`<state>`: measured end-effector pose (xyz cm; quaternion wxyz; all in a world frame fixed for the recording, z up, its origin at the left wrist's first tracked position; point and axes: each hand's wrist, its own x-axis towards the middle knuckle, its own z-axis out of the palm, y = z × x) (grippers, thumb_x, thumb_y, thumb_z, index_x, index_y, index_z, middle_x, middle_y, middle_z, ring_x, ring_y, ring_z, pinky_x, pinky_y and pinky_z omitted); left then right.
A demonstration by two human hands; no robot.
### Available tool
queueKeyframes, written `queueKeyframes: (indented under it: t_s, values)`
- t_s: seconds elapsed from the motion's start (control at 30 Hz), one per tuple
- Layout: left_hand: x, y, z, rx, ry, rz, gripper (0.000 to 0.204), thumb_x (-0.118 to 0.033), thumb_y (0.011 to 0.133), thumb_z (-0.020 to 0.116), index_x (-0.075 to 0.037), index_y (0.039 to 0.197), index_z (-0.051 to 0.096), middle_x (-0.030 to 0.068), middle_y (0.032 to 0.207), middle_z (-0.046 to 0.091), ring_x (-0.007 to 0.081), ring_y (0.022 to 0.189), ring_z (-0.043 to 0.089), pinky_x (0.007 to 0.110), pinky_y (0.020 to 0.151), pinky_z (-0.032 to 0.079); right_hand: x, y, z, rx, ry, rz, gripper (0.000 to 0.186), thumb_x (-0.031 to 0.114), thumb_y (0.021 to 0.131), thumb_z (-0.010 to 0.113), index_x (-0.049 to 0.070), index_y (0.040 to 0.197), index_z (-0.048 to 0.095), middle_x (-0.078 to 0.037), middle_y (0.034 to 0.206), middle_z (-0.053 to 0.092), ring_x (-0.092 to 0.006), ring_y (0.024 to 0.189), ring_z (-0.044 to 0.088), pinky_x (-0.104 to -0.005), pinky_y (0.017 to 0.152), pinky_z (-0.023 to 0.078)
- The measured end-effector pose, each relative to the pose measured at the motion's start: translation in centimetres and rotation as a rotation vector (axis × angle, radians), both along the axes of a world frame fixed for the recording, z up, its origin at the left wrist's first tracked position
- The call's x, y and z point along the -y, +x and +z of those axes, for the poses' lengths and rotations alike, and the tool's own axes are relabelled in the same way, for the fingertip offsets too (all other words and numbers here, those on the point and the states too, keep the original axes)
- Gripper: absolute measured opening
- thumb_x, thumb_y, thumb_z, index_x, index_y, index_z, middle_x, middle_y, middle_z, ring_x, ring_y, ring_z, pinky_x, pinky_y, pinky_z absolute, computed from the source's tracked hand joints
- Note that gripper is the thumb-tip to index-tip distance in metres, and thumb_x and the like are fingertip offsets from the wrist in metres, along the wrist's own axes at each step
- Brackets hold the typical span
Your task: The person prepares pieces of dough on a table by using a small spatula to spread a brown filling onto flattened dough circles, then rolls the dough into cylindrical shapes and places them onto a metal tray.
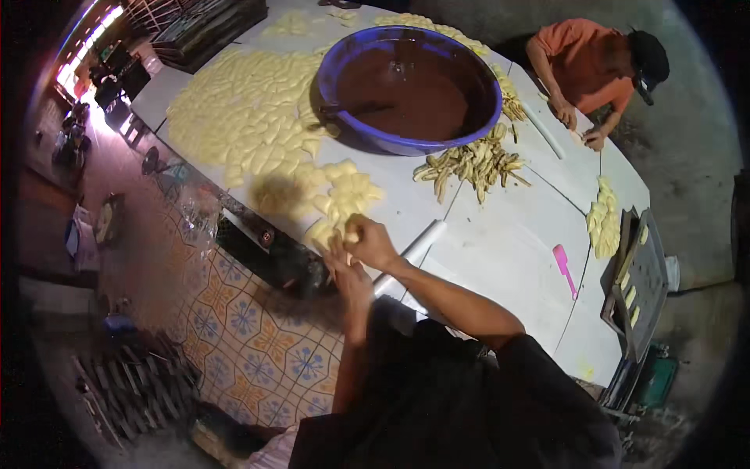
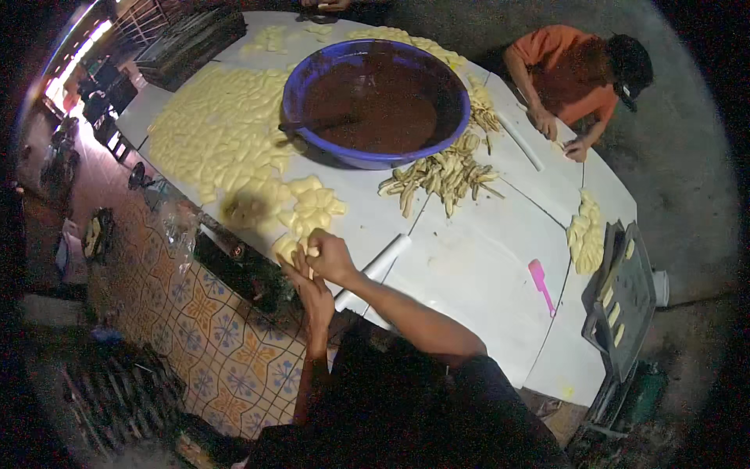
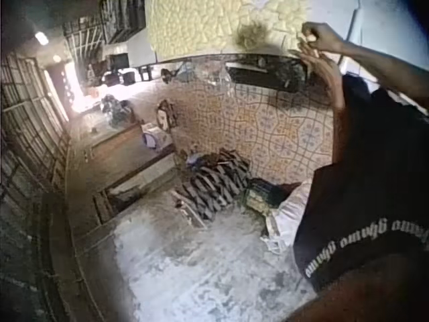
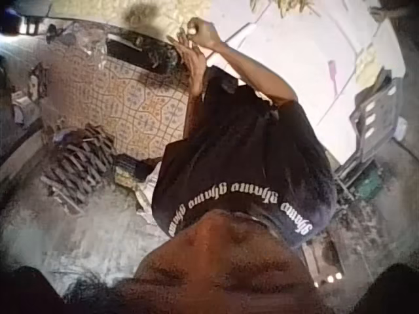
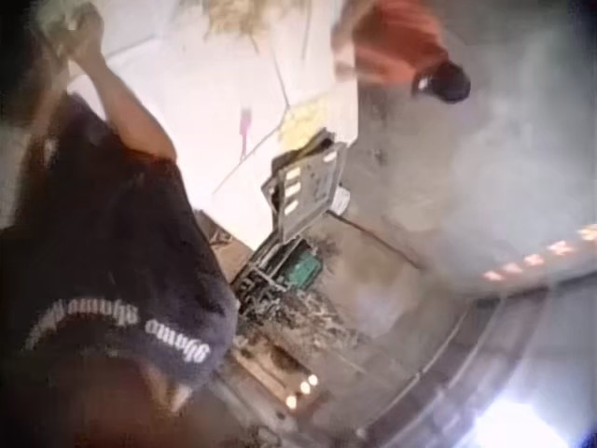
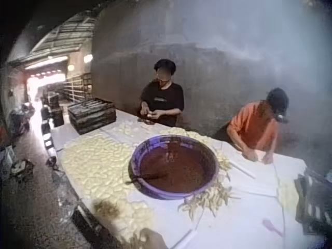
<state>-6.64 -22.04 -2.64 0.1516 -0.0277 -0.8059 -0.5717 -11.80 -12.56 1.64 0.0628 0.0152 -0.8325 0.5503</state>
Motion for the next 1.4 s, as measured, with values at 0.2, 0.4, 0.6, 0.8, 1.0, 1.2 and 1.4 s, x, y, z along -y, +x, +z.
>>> queueKeyframes:
  t_s: [0.2, 0.4, 0.6, 0.8, 1.0, 1.2, 1.4]
  values:
    - [-0.4, -0.3, 1.9, 0.182, -0.351, -0.066, 0.079, 0.007, 0.089, 0.053, -0.003, 0.16, 0.019, 0.0216, 0.165, 0.026, 0.0319, 0.155, 0.021, 0.053, 0.125, 0.005, -9.9, 4.7, 4.0, 0.05, -0.83, -0.417, 0.018, -0.005, 0.08, 0.064, 0.0, 0.096, 0.06, -0.008, 0.098, 0.062, -0.0183, 0.088, 0.064, -0.0328, 0.075, 0.055]
    - [-5.1, 4.3, 9.3, -0.041, 0.042, -0.356, 0.071, 0.003, 0.094, 0.062, -0.003, 0.157, 0.031, 0.0161, 0.154, 0.046, 0.029, 0.135, 0.049, 0.04, 0.115, 0.038, -18.9, 15.8, 10.6, -0.333, -0.139, -0.331, 0.04, -0.002, 0.077, 0.055, -0.002, 0.117, 0.057, -0.017, 0.133, 0.053, -0.0319, 0.123, 0.058, -0.0409, 0.113, 0.041]
    - [-16.8, 10.0, 10.4, 0.895, 0.826, -0.788, 0.029, -0.011, 0.108, 0.048, 0.001, 0.133, 0.056, 0.014, 0.123, 0.062, 0.0205, 0.11, 0.064, 0.031, 0.088, 0.056, -19.4, 24.7, 9.9, -0.154, 0.028, -0.417, 0.052, -0.005, 0.089, 0.053, 0.001, 0.141, 0.048, -0.02, 0.139, 0.054, -0.0347, 0.127, 0.057, -0.0402, 0.106, 0.048]
    - [-20.6, 11.9, 6.9, 0.396, 0.049, -1.073, 0.054, -0.007, 0.099, 0.056, 0.001, 0.149, 0.038, 0.0263, 0.148, 0.048, 0.0419, 0.14, 0.044, 0.044, 0.115, 0.039, -21.7, 28.6, 4.9, 0.162, -0.115, -0.638, 0.027, 0.011, 0.098, 0.062, -0.002, 0.121, 0.067, -0.019, 0.112, 0.066, -0.0318, 0.099, 0.067, -0.0387, 0.086, 0.055]
    - [-20.1, 10.6, 2.7, 0.007, -0.277, -0.899, 0.062, -0.002, 0.093, 0.061, 0.001, 0.15, 0.036, 0.0309, 0.148, 0.044, 0.0527, 0.142, 0.034, 0.053, 0.114, 0.036, -22.8, 30.6, 2.8, 0.19, 0.386, -0.691, 0.041, 0.007, 0.095, 0.056, -0.007, 0.133, 0.054, -0.03, 0.13, 0.058, -0.0418, 0.115, 0.06, -0.0488, 0.092, 0.053]
    - [-21.1, 13.3, 6.3, -0.233, -0.801, -1.351, 0.087, -0.047, 0.097, 0.057, 0.007, 0.156, 0.021, 0.0273, 0.157, 0.037, 0.0417, 0.149, 0.031, 0.06, 0.122, 0.017, -23.3, 32.6, -1.5, 0.113, 0.851, -0.255, 0.062, 0.022, 0.092, 0.058, -0.008, 0.145, 0.046, -0.024, 0.153, 0.045, -0.035, 0.147, 0.038, -0.047, 0.12, 0.031]
    - [-20.4, 13.5, 6.0, -0.372, -0.972, -1.237, 0.089, -0.055, 0.092, 0.062, 0.005, 0.151, 0.034, 0.0252, 0.155, 0.04, 0.0395, 0.149, 0.03, 0.062, 0.121, 0.016, -24.2, 33.8, -1.0, 0.108, 0.915, -0.343, 0.053, 0.022, 0.094, 0.061, 0.0, 0.142, 0.053, -0.018, 0.15, 0.052, -0.0332, 0.146, 0.04, -0.0504, 0.119, 0.032]
